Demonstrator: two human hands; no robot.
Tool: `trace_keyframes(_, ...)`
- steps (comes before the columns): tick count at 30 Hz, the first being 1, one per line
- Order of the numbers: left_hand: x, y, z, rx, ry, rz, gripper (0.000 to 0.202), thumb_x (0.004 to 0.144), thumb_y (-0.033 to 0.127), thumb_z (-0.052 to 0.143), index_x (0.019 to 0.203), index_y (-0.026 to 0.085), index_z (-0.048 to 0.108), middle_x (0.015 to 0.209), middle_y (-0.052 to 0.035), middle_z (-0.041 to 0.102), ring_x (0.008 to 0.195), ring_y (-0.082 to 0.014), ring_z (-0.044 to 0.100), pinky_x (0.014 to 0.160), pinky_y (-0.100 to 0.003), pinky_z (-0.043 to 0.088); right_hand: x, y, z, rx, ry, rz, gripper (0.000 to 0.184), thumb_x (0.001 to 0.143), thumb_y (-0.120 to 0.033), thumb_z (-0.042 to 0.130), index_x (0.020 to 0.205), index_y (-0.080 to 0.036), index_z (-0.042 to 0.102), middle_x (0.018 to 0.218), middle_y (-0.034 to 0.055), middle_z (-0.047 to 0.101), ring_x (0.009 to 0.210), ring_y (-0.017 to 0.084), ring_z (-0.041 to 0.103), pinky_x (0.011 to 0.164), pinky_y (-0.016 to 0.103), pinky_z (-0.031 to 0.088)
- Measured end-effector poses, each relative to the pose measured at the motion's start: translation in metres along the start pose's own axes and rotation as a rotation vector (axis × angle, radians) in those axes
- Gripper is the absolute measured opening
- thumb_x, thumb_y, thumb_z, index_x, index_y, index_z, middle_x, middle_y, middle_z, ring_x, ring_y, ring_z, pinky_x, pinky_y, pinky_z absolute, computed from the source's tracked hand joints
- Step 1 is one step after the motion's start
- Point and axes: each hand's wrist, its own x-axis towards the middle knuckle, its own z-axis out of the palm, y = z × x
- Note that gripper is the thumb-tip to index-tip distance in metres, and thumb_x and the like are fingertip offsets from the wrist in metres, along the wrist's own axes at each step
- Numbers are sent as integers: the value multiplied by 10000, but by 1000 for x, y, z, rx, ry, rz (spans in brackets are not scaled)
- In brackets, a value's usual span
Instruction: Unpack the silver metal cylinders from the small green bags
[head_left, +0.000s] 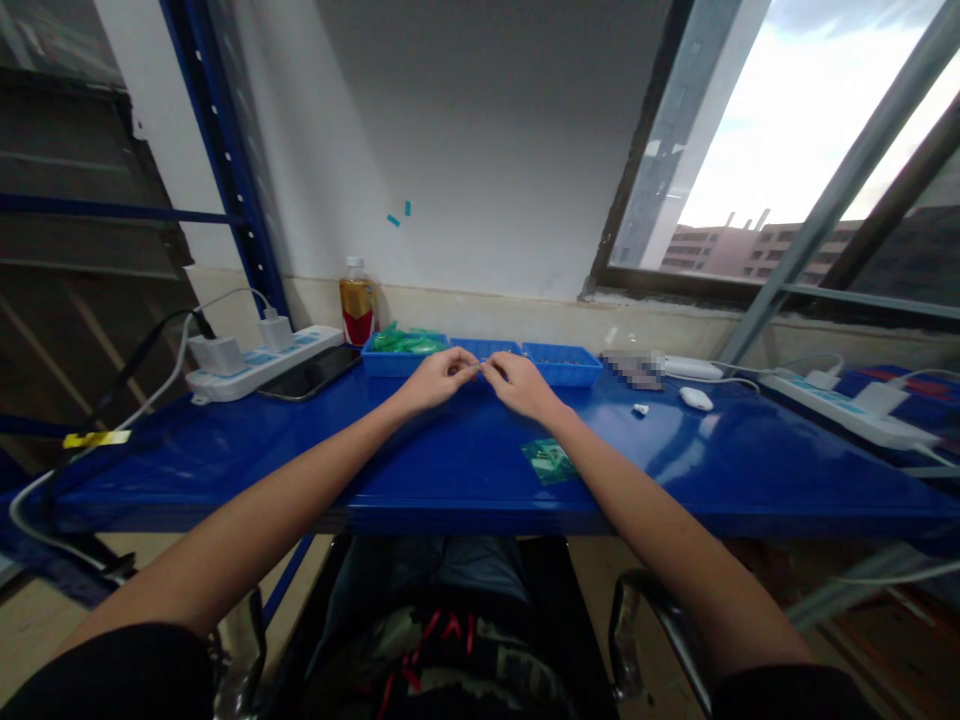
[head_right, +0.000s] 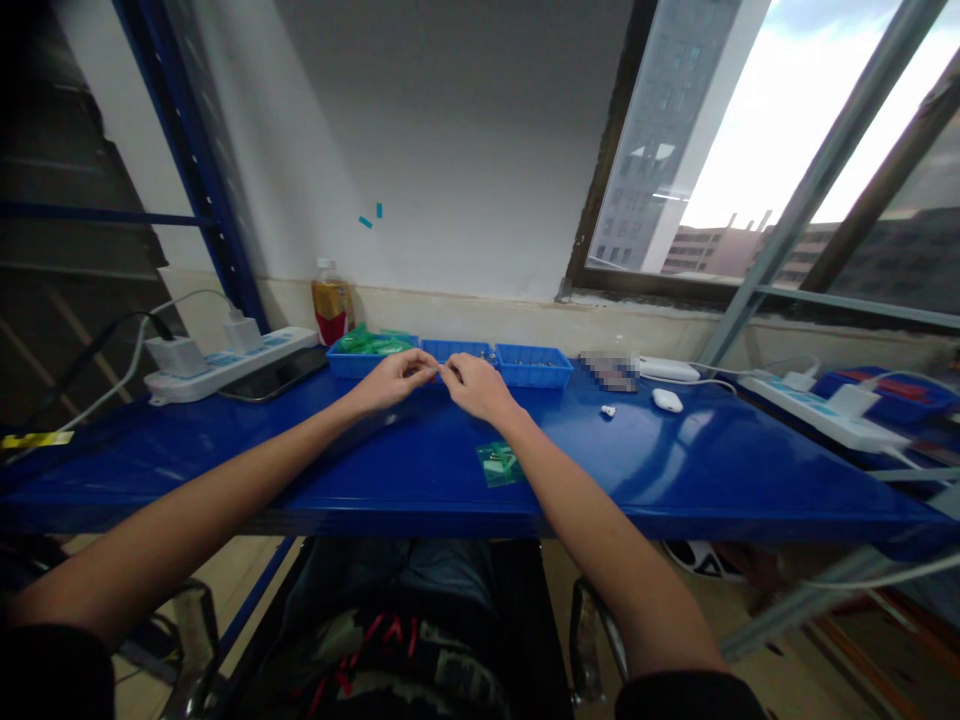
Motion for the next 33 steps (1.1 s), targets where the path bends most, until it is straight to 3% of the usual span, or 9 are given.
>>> trace_keyframes(4, 2, -2, -1, 94, 4, -29, 349, 844, 459, 416, 757, 155, 562, 706, -30, 596, 656, -151, 515, 639, -271, 417, -3, -5, -1, 87, 25, -42, 203, 860, -317, 510, 998, -174, 555, 708, -7, 555, 644, 134, 509, 639, 249, 374)
trace_keyframes(9, 2, -7, 3, 123, -80, -80, 521, 863, 589, 329, 760, 153, 595, 760, -66, 649, 692, -172, 562, 681, -286, 426, 2, 3, -11, 33, 51, -53, 211, 868, -332, 479, 786, -174, 590, 733, 25, 589, 665, 137, 517, 655, 253, 384)
trace_keyframes(13, -9, 10, 20, 326, -184, -117, 596, 791, 688, 426, 1007, 176, 642, 935, -86, 689, 885, -245, 606, 796, -349, 417, 14, 36, -24, -91, 213, 162, 277, 866, -362, 462, 732, -171, 611, 712, 40, 613, 682, 155, 537, 660, 265, 387)
trace_keyframes(16, -20, 33, 40, 512, -289, 38, 657, 741, 738, 457, 1105, 220, 636, 1155, -101, 639, 1115, -323, 516, 950, -472, 319, 22, 63, -27, -162, 284, 356, 283, 858, -383, 475, 794, -163, 641, 749, 60, 647, 709, 176, 564, 678, 279, 402)
trace_keyframes(19, -25, 52, 58, 539, -446, 153, 687, 709, 750, 493, 1166, 248, 600, 1309, -104, 542, 1233, -347, 401, 1012, -554, 217, 24, 80, -22, -223, 233, 458, 285, 841, -405, 503, 821, -170, 664, 826, 85, 673, 764, 199, 588, 695, 291, 414)
trace_keyframes(24, -13, 54, 62, 500, -503, 59, 465, 702, 555, 646, 1033, 229, 623, 1205, -82, 591, 1164, -322, 456, 948, -493, 329, 22, 88, -14, -271, 147, 424, 271, 847, -402, 521, 827, -182, 677, 860, 93, 675, 789, 209, 587, 702, 298, 409)
trace_keyframes(28, 1, 30, 48, 343, -388, -66, 328, 681, 377, 683, 927, 183, 586, 875, -26, 648, 826, -213, 580, 757, -332, 437, 28, 90, -17, -247, 166, 355, 277, 861, -408, 514, 853, -181, 672, 858, 75, 667, 782, 191, 574, 710, 287, 400)
trace_keyframes(30, 9, 14, 39, 260, -320, -39, 257, 673, 309, 678, 862, 171, 571, 777, 1, 621, 733, -174, 566, 683, -280, 440, 34, 92, -16, -238, 176, 330, 285, 867, -409, 504, 865, -178, 671, 856, 70, 663, 778, 183, 569, 714, 282, 399)
trace_keyframes(33, 22, -7, 23, 234, -225, 53, 124, 675, 151, 592, 798, 160, 587, 769, 0, 607, 730, -151, 558, 709, -264, 443, 40, 95, -13, -244, 142, 328, 286, 859, -402, 512, 851, -169, 677, 843, 75, 661, 783, 186, 570, 724, 284, 400)
